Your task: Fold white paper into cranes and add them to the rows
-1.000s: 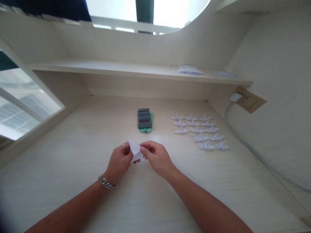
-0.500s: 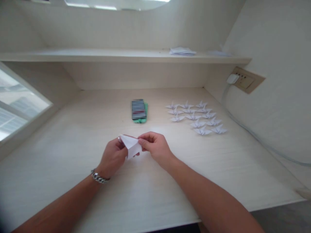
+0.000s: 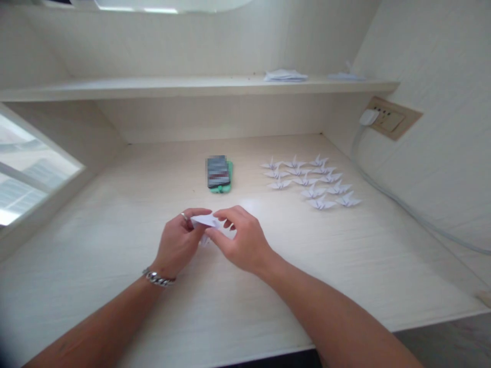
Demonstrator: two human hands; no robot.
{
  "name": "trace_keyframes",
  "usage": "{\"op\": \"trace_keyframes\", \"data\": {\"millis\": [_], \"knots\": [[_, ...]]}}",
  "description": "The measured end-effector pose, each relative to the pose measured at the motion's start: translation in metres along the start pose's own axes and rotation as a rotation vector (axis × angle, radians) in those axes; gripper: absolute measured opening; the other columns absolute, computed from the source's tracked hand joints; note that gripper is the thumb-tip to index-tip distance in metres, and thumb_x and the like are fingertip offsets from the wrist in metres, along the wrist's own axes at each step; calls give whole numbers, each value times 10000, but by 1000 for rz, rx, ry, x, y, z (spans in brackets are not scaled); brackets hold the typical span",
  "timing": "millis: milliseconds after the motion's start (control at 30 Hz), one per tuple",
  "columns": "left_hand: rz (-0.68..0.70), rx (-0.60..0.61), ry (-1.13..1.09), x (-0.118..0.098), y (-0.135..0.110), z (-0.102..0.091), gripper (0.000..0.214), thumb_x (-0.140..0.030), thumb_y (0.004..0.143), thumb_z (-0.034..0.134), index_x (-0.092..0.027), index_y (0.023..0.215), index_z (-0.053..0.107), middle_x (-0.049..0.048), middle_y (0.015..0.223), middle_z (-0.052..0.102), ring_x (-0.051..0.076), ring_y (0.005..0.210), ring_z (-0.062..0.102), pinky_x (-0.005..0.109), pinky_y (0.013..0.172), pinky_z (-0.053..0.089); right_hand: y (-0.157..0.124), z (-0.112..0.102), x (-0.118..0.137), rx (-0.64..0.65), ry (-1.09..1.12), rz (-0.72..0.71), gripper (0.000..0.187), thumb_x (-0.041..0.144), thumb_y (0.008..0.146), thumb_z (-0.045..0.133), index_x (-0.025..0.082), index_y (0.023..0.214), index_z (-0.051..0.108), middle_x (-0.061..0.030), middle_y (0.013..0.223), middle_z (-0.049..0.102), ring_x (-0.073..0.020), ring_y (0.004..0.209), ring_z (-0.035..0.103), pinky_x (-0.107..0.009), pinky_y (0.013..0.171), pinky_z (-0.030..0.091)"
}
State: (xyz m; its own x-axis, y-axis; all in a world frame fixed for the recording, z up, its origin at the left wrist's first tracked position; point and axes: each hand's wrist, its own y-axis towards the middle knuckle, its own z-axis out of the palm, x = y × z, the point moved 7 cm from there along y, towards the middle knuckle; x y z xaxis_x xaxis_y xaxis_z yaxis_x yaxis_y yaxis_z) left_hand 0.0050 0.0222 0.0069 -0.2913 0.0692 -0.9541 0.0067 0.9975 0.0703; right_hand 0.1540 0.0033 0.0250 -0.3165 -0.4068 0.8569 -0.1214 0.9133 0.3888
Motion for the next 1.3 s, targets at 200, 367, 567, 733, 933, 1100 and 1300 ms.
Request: {"op": "trace_keyframes", "data": {"millis": [200, 367, 567, 733, 933, 1100, 1300], "knots": [[115, 76, 45, -1, -3, 9, 298, -238, 763, 639, -162, 1051, 661, 50, 848, 743, 176, 738, 685, 262, 660, 528, -1, 6, -5, -30, -108, 3, 251, 92, 770, 542, 204, 943, 685, -45, 890, 689, -168, 781, 616, -293, 712, 494], [192, 77, 122, -6, -7, 12, 331, -215, 755, 642, -188, 1083, 677, 58, 1006, 740, 196, 863, 695, 309, 806, 550, 1, 1, -15, -95, -27, 83, 233, 115, 765, 563, 213, 919, 708, -34, 908, 727, -181, 795, 650, -300, 715, 507], [237, 63, 224, -7, -6, 9, 393, -150, 743, 605, -201, 1125, 677, 58, 1091, 725, 204, 936, 683, 318, 855, 539, 2, 3, -17, -44, 44, 114, 271, 119, 762, 570, 229, 956, 724, -30, 932, 741, -183, 811, 671, -328, 772, 523], [134, 39, 231, -9, 2, 1, 304, -182, 762, 607, -164, 1041, 725, 64, 1017, 748, 203, 892, 685, 289, 806, 536, 4, 12, -33, 84, 385, 264, 249, 215, 728, 681, 187, 969, 733, -73, 982, 739, -211, 896, 682, -377, 847, 530], [44, 83, 146, -4, 6, 1, 308, -335, 822, 608, -146, 1027, 739, 71, 975, 756, 206, 825, 681, 275, 714, 519, 4, 21, -43, 147, 843, 529, 246, 325, 696, 738, 164, 879, 762, -50, 775, 725, -149, 704, 656, -330, 738, 548], [-1, 122, 52, 0, 5, 3, 380, -428, 796, 644, -130, 1011, 740, 86, 950, 759, 220, 831, 683, 273, 693, 509, 2, 24, -48, 145, 873, 584, 285, 340, 643, 811, 170, 866, 762, -30, 750, 716, -116, 671, 644, -267, 688, 545], [-8, 165, 25, 1, 5, 6, 439, -464, 759, 680, -128, 1038, 728, 87, 924, 762, 223, 798, 688, 275, 664, 510, 3, 26, -54, 157, 819, 518, 297, 331, 636, 823, 174, 880, 762, -23, 751, 716, -101, 649, 634, -245, 655, 538]]}}
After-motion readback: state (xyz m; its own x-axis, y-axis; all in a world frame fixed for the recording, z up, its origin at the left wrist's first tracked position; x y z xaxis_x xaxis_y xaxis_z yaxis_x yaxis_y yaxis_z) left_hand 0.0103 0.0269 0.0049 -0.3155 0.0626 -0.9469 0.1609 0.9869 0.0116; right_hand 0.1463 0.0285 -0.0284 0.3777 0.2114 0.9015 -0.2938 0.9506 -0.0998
